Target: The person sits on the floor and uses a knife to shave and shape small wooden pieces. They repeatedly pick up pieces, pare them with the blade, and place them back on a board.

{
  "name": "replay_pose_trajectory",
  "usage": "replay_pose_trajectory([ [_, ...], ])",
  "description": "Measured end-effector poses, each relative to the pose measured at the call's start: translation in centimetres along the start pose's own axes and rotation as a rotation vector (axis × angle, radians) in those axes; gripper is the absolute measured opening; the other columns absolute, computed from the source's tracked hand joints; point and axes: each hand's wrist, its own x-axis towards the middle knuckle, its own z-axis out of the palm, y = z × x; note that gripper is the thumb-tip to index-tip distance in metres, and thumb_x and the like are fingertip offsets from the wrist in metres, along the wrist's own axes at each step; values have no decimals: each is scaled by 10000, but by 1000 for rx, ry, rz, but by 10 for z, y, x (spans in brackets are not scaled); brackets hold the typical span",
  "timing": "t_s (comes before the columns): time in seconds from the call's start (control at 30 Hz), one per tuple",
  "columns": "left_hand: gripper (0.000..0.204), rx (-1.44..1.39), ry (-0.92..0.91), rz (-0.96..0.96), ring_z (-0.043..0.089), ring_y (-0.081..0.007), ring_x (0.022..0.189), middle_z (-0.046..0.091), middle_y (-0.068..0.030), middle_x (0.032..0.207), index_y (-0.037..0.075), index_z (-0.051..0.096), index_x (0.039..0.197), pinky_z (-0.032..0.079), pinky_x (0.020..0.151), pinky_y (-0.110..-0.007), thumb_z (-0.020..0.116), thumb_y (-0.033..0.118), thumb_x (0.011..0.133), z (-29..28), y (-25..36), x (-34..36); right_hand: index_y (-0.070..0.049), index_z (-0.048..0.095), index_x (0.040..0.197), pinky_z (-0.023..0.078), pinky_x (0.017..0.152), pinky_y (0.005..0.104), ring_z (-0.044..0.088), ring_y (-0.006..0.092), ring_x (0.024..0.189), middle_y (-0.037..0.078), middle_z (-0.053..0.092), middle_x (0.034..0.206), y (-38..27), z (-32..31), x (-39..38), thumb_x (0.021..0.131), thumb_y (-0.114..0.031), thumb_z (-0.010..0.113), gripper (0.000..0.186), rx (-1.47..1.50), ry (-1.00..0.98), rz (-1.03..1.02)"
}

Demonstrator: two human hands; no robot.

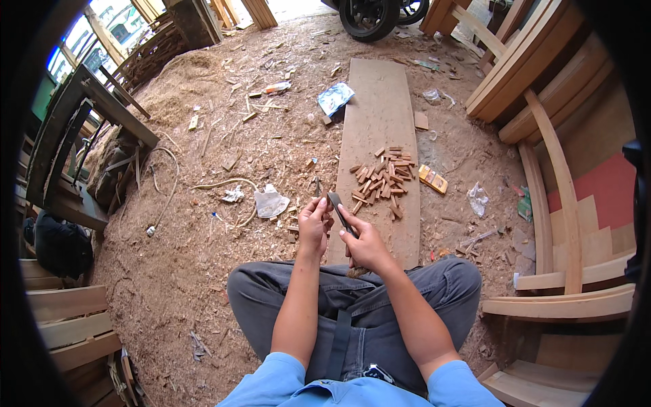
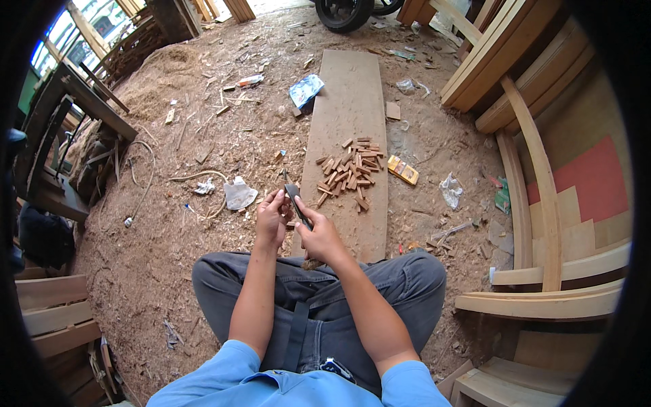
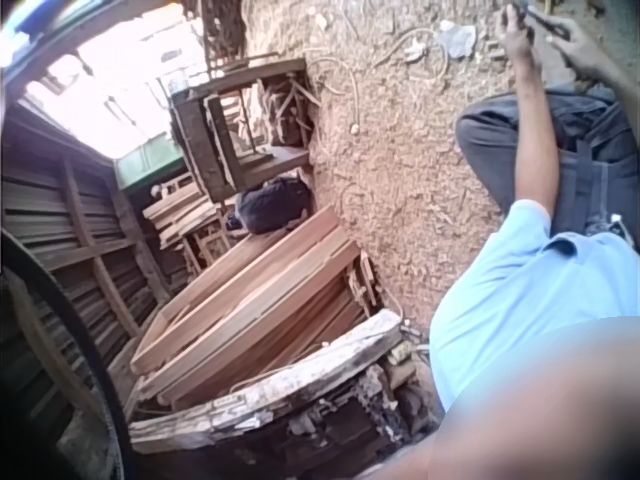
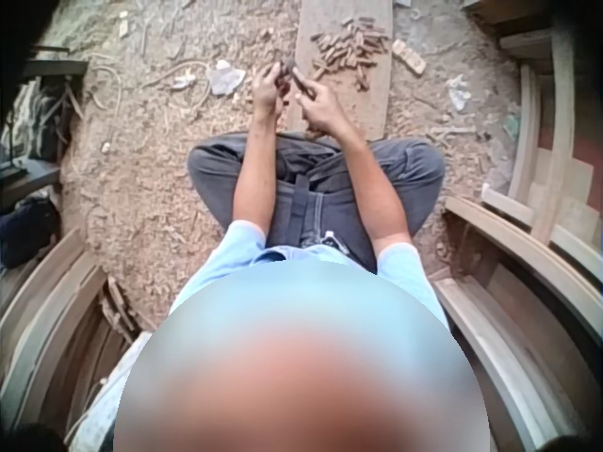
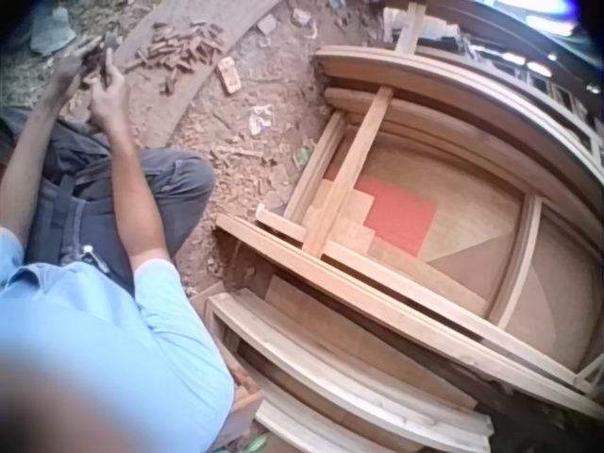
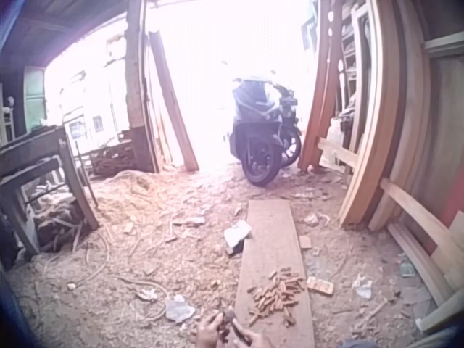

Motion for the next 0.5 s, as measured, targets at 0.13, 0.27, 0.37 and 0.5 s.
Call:
replay_pose_trajectory([
  [0.13, 106, -1, 28, -14, 515, -51, 625, 594, 42, 755, 89, 643, 1010, 450, 564, -220, 577, 172, 998, 1, 0, -1, -220, 435, 1498, 502, 414, 314, 512, 97, 458, 15, 523, 611, 0, -1, 0, 929, -95, 551, 594, -4, -28, 5],
  [0.27, 125, -29, 58, -22, 521, -50, 616, 591, 48, 739, 93, 645, 999, 463, 561, -223, 570, 192, 1005, 2, -2, 1, -220, 440, 1497, 494, 419, 307, 514, 95, 459, 19, 529, 613, 2, -2, 1, 916, -82, 559, 608, 17, -45, -23],
  [0.37, 136, -50, 21, 4, 543, -50, 622, 627, 42, 758, 105, 644, 986, 461, 558, -220, 575, 220, 1011, 2, -3, 1, -222, 442, 1496, 485, 427, 305, 516, 95, 458, 16, 527, 608, 3, -2, 2, 913, -83, 571, 613, 3, -51, -32],
  [0.5, 146, 1, 63, 26, 559, -48, 618, 665, 30, 786, 118, 644, 980, 450, 543, -215, 583, 246, 1011, 5, -4, 0, -220, 446, 1494, 477, 436, 306, 517, 96, 458, 14, 531, 600, 4, -2, 3, 915, -88, 585, 610, -22, -38, -59],
])
